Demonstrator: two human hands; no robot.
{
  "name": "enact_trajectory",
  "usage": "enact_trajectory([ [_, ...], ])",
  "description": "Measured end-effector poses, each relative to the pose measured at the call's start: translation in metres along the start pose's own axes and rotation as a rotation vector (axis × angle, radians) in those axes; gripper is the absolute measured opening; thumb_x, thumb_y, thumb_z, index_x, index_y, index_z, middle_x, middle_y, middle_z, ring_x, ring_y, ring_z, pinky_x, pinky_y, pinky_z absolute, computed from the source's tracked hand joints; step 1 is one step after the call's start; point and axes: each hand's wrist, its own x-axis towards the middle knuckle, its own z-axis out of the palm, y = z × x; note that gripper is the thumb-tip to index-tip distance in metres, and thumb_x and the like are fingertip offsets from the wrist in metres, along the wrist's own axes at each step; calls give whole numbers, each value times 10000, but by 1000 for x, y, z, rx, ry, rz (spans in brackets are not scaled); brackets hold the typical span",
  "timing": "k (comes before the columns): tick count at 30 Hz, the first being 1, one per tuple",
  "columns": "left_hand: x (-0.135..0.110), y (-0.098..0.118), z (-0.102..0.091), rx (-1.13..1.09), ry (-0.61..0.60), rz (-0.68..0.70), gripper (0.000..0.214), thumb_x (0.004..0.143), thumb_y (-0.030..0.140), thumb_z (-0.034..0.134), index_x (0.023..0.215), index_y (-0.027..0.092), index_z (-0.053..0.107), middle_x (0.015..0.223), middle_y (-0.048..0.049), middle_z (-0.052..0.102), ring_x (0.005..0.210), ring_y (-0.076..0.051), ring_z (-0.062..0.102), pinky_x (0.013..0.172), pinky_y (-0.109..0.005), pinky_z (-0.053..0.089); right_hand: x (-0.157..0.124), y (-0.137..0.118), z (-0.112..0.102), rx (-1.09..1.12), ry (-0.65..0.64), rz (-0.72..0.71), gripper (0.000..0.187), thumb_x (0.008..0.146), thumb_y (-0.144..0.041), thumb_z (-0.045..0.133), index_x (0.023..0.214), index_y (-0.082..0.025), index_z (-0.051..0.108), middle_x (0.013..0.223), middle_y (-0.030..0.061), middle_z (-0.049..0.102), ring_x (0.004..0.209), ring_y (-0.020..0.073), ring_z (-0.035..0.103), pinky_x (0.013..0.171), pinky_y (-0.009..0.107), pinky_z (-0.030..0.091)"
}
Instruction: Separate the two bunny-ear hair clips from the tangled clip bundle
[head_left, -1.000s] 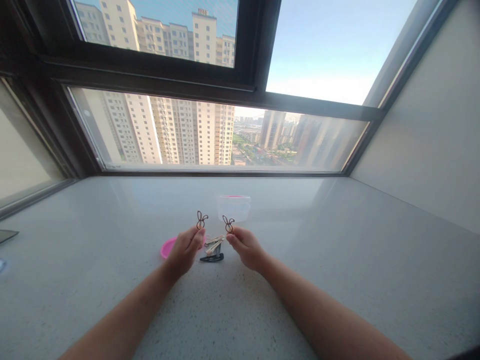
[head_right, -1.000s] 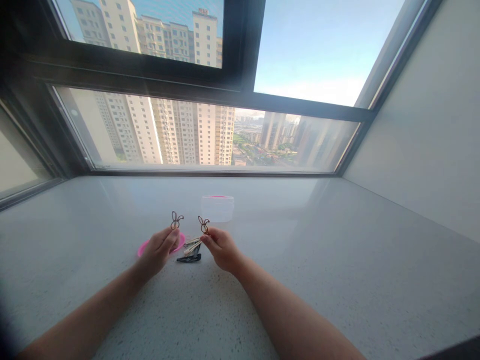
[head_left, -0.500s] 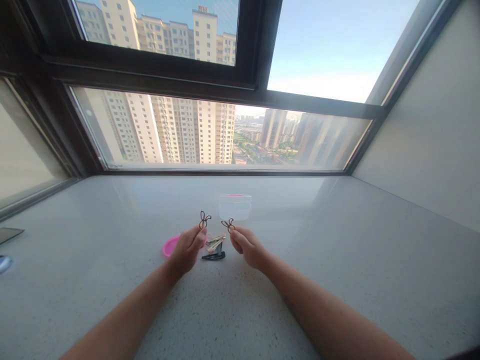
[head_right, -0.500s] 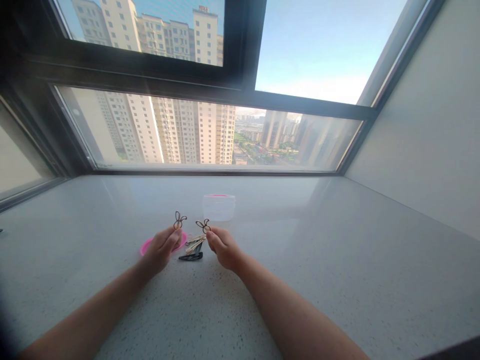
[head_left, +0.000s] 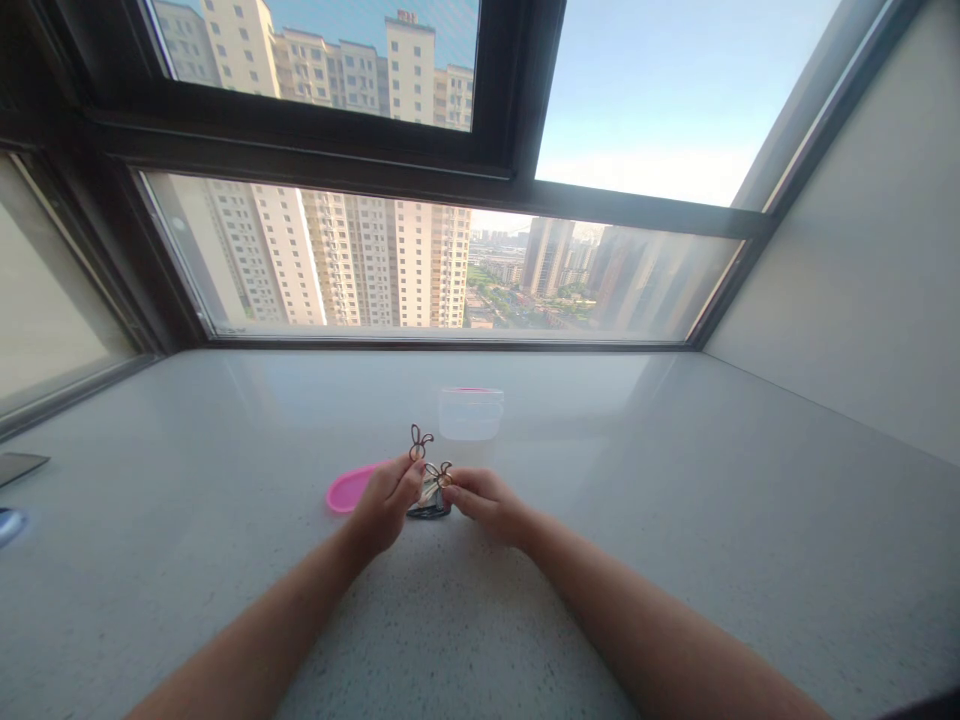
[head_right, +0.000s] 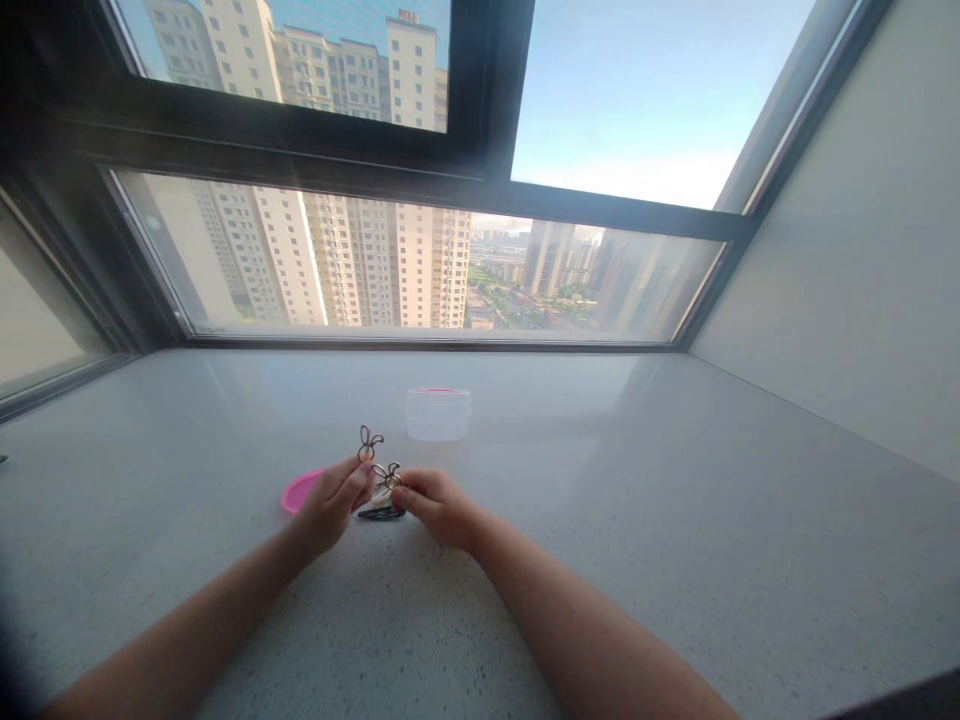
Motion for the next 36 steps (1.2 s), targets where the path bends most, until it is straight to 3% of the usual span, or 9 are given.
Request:
enact_trajectory([
  [3, -2, 4, 3, 26, -6, 10, 292, 892, 342, 337, 639, 203, 380, 534, 61, 364, 485, -103, 335, 479, -228, 288, 0, -2, 0, -135, -53, -27, 321, 892, -392, 420, 740, -138, 543, 705, 9, 483, 678, 126, 434, 643, 240, 360],
  [7, -3, 9, 4, 57, -12, 20, 291, 887, 328, 349, 632, 196, 397, 533, 59, 386, 497, -102, 357, 501, -230, 307, 0, -7, 1, -400, -98, -73, 272, 892, -304, 426, 694, -151, 534, 646, -8, 473, 611, 111, 399, 594, 225, 340],
  [11, -1, 8, 2, 29, -2, 1, 293, 892, 346, 350, 636, 206, 371, 514, 69, 354, 472, -101, 330, 482, -232, 290, -2, -9, 3, -509, -78, -84, 270, 895, -279, 416, 675, -160, 516, 635, -8, 487, 586, 107, 392, 576, 220, 331],
  [19, 1, 7, -3, 40, -25, 11, 340, 897, 337, 326, 582, 213, 349, 483, 64, 353, 448, -104, 332, 484, -241, 294, -1, -2, -4, -307, 170, 1, 270, 887, -282, 390, 665, -163, 488, 605, -23, 445, 581, 106, 393, 564, 216, 323],
  [27, 1, 7, -3, 86, -13, 3, 335, 884, 346, 325, 577, 213, 347, 490, 64, 357, 453, -103, 330, 476, -235, 283, -4, 1, -5, -104, 173, 48, 263, 869, -312, 377, 639, -185, 400, 563, -41, 363, 529, 100, 314, 513, 222, 263],
  [36, 0, 8, -3, 61, -1, -21, 301, 874, 290, 308, 584, 218, 341, 488, 61, 350, 460, -114, 334, 485, -249, 289, -3, 1, -7, -31, 206, 64, 212, 844, -253, 372, 647, -183, 409, 541, -45, 357, 506, 98, 301, 497, 227, 245],
])
